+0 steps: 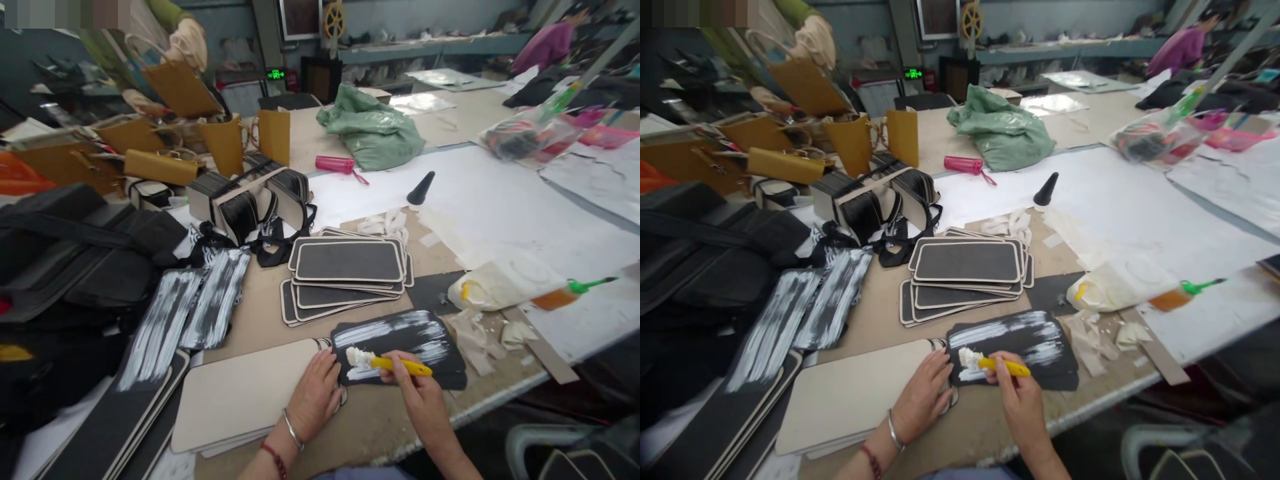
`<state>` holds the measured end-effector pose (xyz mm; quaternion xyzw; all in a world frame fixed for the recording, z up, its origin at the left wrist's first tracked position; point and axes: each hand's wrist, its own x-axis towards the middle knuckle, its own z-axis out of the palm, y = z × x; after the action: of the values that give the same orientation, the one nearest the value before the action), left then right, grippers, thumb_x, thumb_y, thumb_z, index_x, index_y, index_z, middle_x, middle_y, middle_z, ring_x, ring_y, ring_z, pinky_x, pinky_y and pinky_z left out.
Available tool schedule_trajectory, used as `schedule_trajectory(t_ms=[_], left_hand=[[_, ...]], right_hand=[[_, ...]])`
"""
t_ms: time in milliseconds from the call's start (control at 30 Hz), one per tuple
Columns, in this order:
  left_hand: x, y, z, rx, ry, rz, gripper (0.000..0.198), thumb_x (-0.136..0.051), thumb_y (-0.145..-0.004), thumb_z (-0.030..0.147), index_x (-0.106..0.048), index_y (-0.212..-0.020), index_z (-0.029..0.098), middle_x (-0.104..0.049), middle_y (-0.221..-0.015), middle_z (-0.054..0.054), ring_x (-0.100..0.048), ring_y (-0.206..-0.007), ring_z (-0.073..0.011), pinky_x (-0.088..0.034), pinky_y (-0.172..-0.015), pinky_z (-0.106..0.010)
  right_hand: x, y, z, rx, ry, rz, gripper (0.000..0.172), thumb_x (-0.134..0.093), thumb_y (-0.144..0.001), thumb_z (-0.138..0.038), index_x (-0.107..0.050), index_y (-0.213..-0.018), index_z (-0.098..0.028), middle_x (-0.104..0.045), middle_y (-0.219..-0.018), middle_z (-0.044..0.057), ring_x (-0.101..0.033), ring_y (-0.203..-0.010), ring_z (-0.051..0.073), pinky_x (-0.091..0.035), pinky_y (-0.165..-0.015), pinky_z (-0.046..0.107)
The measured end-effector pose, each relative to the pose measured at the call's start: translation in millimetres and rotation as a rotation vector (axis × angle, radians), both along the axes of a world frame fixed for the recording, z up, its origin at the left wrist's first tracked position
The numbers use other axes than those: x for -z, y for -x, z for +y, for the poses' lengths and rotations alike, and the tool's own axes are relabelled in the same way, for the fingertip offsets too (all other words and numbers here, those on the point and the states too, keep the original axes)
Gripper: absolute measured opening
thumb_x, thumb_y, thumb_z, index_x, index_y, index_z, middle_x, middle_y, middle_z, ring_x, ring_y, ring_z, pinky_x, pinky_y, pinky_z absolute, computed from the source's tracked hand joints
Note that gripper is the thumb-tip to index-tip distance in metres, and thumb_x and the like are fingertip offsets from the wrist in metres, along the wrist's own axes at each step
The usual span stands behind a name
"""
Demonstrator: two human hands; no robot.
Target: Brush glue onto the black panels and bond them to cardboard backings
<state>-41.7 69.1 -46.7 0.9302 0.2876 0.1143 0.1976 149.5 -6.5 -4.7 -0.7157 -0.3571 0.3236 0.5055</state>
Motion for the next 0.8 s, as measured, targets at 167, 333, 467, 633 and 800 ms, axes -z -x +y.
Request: schedule_trajectory(t_ms=[167,333,467,633,800], left_hand=[[1.6,0.8,-1.2,-0.032,-0.040,-0.009,0.035,-0.051,-0.075,0.014,-0.054,-0.111,0.011,-0.058,-0.115,-0.015,-0.047,-0.116,-0.0273,-0.044,-0.096,-0.049],[11.2,5.6,-5.0,0.015,-0.170,-0.070,0.032,-0.048,-0.079,0.018,-0.056,-0.110,0.014,-0.059,-0.114,-0.013,-0.051,-0.112,-0.0264,-0.049,-0.091,-0.046],[29.9,8.9,2.2,0.045,-0.396,-0.167,0.030,-0.045,-0.084,0.029,-0.057,-0.108,0.016,-0.062,-0.109,-0.011,-0.057,-0.102,-0.0260,-0.055,-0.080,-0.041],[33.1,6.7,7.8,0.089,-0.499,-0.155,0.027,-0.045,-0.083,0.029,-0.059,-0.103,0.016,-0.064,-0.105,-0.010,-0.059,-0.099,-0.0240,-0.055,-0.079,-0.036],[22.4,0.0,4.3,0.035,-0.491,-0.093,0.027,-0.046,-0.083,0.030,-0.060,-0.100,0.015,-0.064,-0.102,-0.011,-0.059,-0.098,-0.0245,-0.055,-0.079,-0.039]], right_hand=[[11.4,4.0,4.2,0.011,0.021,0.015,0.034,-0.051,-0.080,-0.048,-0.061,-0.086,-0.016,-0.063,-0.086,0.009,-0.063,-0.064,0.019,-0.054,-0.061,0.030],[4.2,20.3,1.6,0.015,-0.019,-0.092,0.027,-0.046,-0.085,-0.040,-0.060,-0.089,-0.017,-0.061,-0.085,0.007,-0.062,-0.065,0.016,-0.052,-0.061,0.027],[8.2,19.0,8.4,-0.009,-0.053,-0.182,0.027,-0.039,-0.088,-0.037,-0.058,-0.084,-0.018,-0.060,-0.078,0.005,-0.061,-0.068,0.016,-0.051,-0.061,0.026],[10.2,-27.8,-3.9,0.219,-0.044,-0.334,0.029,-0.045,-0.085,-0.042,-0.060,-0.088,-0.018,-0.062,-0.084,0.008,-0.062,-0.070,0.018,-0.052,-0.062,0.029],[12.7,-57.2,-4.0,0.281,-0.017,-0.170,0.038,-0.046,-0.081,-0.052,-0.059,-0.087,-0.016,-0.064,-0.086,0.009,-0.062,-0.061,0.018,-0.054,-0.060,0.031]])
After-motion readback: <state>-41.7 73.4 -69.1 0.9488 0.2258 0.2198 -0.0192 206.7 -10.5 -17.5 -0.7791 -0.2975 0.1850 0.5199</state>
